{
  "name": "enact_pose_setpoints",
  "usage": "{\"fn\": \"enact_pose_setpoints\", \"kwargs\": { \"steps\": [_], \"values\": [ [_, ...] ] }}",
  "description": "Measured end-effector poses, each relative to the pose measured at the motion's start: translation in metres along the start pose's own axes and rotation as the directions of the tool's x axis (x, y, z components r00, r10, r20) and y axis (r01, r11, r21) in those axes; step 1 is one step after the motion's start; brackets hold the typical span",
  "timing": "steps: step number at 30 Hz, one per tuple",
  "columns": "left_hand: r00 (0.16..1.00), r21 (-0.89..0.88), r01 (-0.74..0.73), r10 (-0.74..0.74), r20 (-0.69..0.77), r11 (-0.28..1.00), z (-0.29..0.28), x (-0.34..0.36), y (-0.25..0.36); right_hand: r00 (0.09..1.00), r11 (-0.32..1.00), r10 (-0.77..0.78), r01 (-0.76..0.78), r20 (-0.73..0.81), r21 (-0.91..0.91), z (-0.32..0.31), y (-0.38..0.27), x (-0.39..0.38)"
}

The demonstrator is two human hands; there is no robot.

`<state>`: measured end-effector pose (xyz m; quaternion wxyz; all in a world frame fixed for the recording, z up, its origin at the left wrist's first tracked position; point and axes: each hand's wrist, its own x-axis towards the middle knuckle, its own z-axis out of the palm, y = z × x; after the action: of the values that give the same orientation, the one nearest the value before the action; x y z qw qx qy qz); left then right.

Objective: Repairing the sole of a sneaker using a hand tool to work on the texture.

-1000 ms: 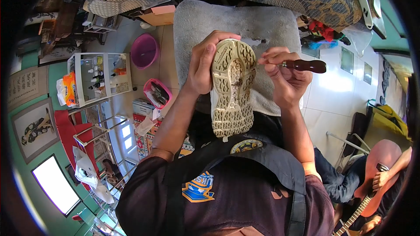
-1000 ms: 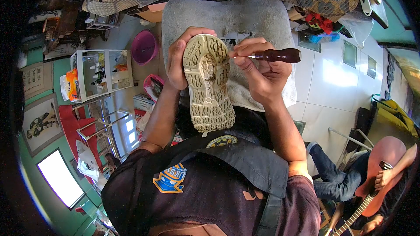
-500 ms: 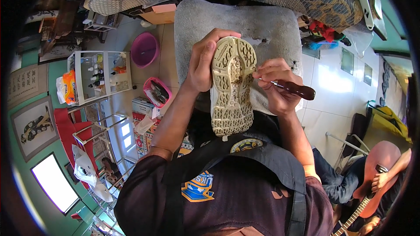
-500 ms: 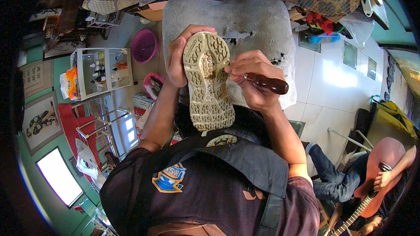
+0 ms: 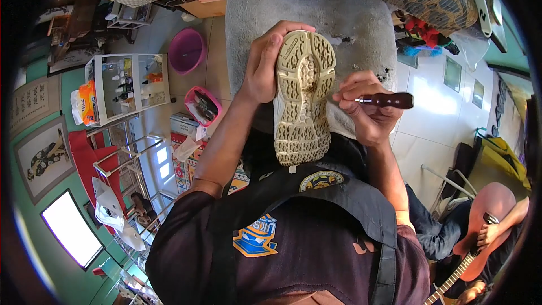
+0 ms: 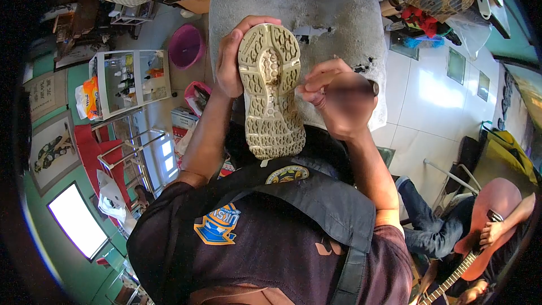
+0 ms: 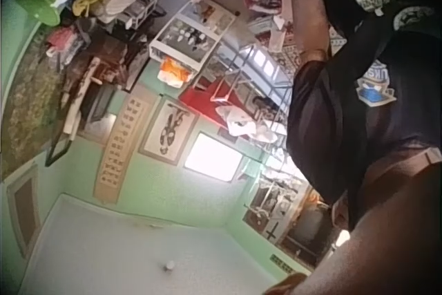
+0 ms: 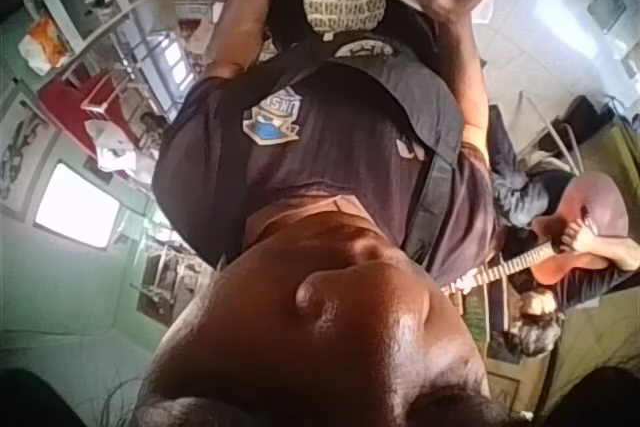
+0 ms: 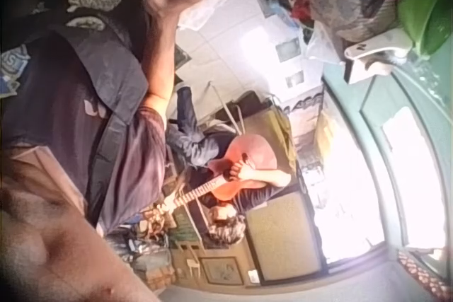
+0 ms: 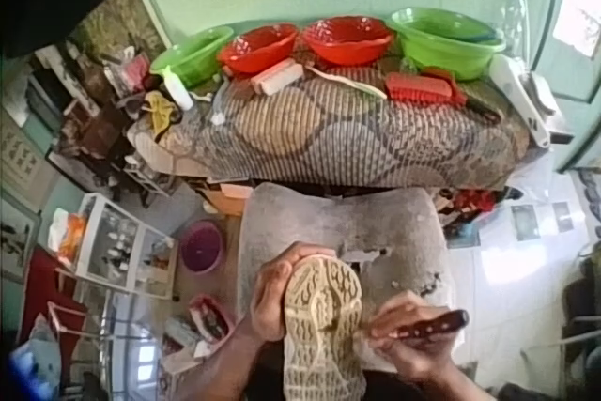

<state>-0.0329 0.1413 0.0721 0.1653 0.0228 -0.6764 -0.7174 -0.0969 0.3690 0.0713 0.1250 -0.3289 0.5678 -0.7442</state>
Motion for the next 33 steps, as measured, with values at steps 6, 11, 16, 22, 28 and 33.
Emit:
{"fn": "enact_pose_setpoints", "kwargs": {
  "steps": [6, 11, 16, 22, 28, 33],
  "values": [
    [0.998, 0.038, 0.027, -0.029, 0.062, 0.999, -0.007, 0.0, -0.006, 0.981, 0.989, -0.064, 0.087, 0.184, -0.123, 0.002, -0.001, -0.009],
    [0.998, 0.011, 0.023, -0.024, 0.066, 1.0, -0.008, 0.0, -0.011, 0.983, 0.975, -0.044, 0.081, 0.177, -0.209, 0.004, 0.0, -0.016],
    [0.998, 0.034, 0.02, -0.022, 0.054, 0.999, -0.012, -0.001, -0.013, 0.979, 0.988, 0.149, -0.154, 0.137, 0.024, -0.002, 0.0, -0.023],
    [0.998, 0.029, 0.031, -0.032, 0.047, 0.999, -0.012, -0.002, -0.015, 0.962, 0.994, 0.109, -0.112, 0.249, 0.0, -0.006, 0.001, -0.024],
    [0.998, 0.01, 0.032, -0.032, 0.049, 0.999, -0.011, -0.003, -0.015, 0.977, 0.987, 0.144, -0.154, 0.157, 0.053, -0.007, 0.0, -0.025],
    [0.998, 0.038, 0.034, -0.036, 0.045, 0.999, -0.012, -0.001, -0.016, 0.989, 0.997, 0.063, -0.057, 0.136, -0.044, -0.004, 0.003, -0.02]
  ]
}}
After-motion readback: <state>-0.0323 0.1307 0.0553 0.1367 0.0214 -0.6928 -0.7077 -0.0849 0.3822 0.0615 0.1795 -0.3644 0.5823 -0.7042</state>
